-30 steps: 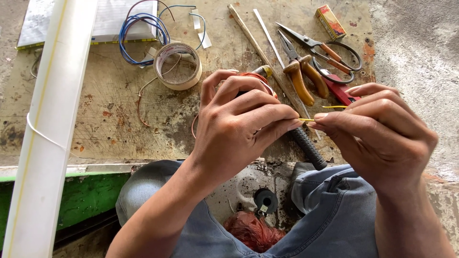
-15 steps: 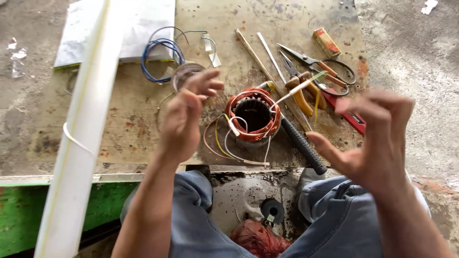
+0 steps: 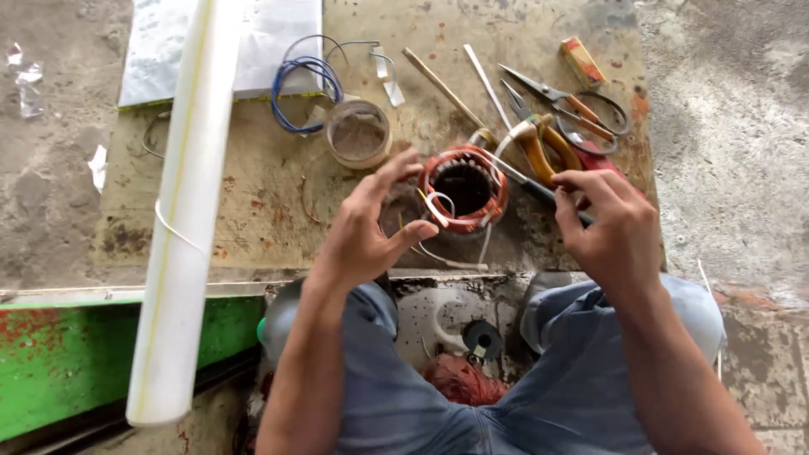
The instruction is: Lacing and connecting wires on an electric motor stator at a repair bench.
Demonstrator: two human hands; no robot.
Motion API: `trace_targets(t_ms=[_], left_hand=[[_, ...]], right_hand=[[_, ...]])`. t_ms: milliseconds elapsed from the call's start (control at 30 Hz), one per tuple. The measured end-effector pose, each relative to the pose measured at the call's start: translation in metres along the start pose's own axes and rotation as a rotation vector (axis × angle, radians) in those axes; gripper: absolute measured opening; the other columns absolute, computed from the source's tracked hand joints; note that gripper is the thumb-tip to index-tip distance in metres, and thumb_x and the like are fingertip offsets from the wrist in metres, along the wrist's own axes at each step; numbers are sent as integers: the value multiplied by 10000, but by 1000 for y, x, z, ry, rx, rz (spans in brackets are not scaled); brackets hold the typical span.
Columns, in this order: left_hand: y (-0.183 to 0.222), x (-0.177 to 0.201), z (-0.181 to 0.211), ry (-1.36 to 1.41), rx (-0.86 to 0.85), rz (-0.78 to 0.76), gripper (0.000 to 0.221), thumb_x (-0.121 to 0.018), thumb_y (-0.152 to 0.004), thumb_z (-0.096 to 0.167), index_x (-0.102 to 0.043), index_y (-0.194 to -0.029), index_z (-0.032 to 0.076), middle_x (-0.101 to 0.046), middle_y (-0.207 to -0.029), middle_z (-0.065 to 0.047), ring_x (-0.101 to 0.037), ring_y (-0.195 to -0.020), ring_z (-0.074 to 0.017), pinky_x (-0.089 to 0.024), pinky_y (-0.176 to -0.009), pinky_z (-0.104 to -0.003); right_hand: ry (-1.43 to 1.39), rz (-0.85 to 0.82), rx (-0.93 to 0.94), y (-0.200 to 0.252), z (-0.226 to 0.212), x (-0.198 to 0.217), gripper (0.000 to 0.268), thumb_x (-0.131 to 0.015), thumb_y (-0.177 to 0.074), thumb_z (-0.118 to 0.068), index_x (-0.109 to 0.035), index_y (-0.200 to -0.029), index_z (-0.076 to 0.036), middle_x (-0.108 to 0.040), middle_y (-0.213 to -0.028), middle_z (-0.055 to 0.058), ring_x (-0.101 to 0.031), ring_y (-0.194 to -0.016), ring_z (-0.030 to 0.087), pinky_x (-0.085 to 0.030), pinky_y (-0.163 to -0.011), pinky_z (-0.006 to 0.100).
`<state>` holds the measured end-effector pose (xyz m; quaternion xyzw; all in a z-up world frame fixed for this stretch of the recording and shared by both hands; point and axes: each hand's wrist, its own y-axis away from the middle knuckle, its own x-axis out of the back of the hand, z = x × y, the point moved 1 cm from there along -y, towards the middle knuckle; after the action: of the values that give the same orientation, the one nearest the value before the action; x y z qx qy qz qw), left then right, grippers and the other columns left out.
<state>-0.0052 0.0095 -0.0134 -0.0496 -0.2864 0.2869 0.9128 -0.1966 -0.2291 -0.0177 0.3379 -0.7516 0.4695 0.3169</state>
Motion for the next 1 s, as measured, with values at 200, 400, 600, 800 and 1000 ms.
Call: trace_targets(t_ms=[200,400,600,800,1000], left_hand=[[-10,-13,-18,-73,-380,265,334,-770,-991,146,-655,-1298,211,-638,-1379,-70,-629,-1268,-272,-559,-1122,-449],[-22,-5,11,-83,-430,318,128,-672,-1021,178,-754,-1118,164,-721,-1157,-13,-646,-1058,-231,-515,-988,-385],[-21,-1,24,-252,-496,263,190,-580,-1059,174,-754,-1121,129,-721,-1042,0,-640,-922,-194,-502,-905,-373],[-13,3,22,-235,-442,259,162,-743,-972,249,-754,-1075,126,-718,-1038,-10,-639,-926,-225,-492,-925,-392],[27,-15,14,-467,-488,288,318,-894,-882,486,-711,-1051,289,-570,-1144,42,-524,-1079,-175,-461,-981,-364]], right_hand=[[-259,93,-47,-35,-28,5,284,-724,-1026,29,-624,-1291,55,-565,-1186,220,-583,-910,246,-502,-767,335],[-384,-16,247,-42,-50,5,278,-772,-921,-218,-701,-1141,-65,-651,-1107,125,-635,-1011,248,-538,-905,356],[-610,-41,245,-42,-80,3,199,-792,-859,-160,-695,-998,-55,-708,-957,93,-690,-803,228,-574,-784,341],[-649,-209,168,-48,-63,5,112,-731,-884,-71,-720,-970,0,-755,-906,123,-735,-788,242,-612,-787,330],[-588,-218,93,-36,-51,12,107,-698,-940,-34,-729,-1035,2,-752,-977,102,-685,-860,242,-570,-822,330]])
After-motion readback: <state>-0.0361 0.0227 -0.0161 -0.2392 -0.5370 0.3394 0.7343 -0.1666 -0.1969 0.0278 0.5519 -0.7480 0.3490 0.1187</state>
